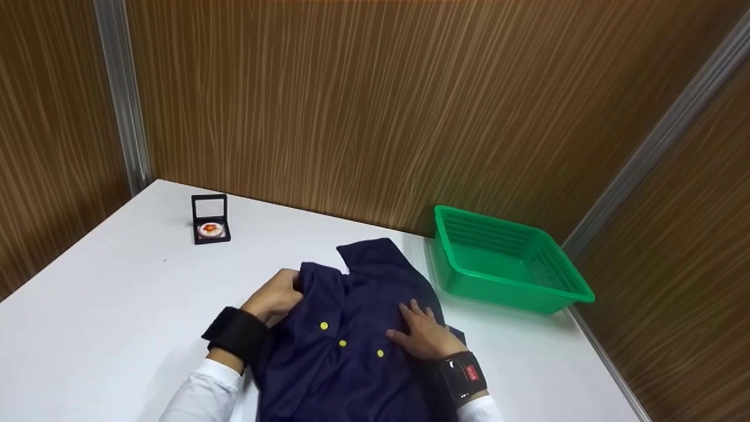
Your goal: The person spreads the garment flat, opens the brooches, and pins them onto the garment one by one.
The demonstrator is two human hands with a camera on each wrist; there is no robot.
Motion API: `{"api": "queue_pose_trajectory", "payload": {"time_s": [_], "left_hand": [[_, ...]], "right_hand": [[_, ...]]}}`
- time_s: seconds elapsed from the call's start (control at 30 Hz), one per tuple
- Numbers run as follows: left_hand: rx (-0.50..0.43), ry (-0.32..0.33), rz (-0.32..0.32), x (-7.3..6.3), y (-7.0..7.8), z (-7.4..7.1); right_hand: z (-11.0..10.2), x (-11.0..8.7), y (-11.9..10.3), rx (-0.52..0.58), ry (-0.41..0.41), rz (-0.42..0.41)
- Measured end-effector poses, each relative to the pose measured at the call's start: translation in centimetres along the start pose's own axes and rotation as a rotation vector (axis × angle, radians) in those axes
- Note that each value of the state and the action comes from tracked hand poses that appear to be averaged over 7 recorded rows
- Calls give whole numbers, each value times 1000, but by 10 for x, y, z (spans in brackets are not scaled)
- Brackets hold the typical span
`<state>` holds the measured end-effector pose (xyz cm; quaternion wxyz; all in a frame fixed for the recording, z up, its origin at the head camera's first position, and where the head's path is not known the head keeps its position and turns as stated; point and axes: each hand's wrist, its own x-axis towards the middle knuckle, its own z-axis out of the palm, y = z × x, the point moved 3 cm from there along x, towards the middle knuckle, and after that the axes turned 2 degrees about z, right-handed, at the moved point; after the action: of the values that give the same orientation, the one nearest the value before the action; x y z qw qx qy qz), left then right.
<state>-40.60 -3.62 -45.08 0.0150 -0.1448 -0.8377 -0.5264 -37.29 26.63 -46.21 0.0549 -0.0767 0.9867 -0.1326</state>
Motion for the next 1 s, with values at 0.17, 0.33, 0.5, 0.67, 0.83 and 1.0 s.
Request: {"api": "queue_pose_trajectory", "payload": {"time_s": [0.17,0.33,0.5,0.67,0.83,1.0], "left_hand": [[50,120,-21,0,-2,-16],[98,258,-4,-6,-2,-53],[23,451,-42,-18,-3,-93],[26,597,-28,-26,-7,-112],[90,624,-36,-27,-25,-116],[289,265,-244,-36,-39,-117]], "right_hand": [[-1,1,-2,7,7,-19],[-5,0,-2,32,7,-27],[-8,-1,4,43,12,-30],[-11,-1,11,48,18,-41],[-10,0,19,59,36,-51],[-7,-2,21,70,33,-55]]}}
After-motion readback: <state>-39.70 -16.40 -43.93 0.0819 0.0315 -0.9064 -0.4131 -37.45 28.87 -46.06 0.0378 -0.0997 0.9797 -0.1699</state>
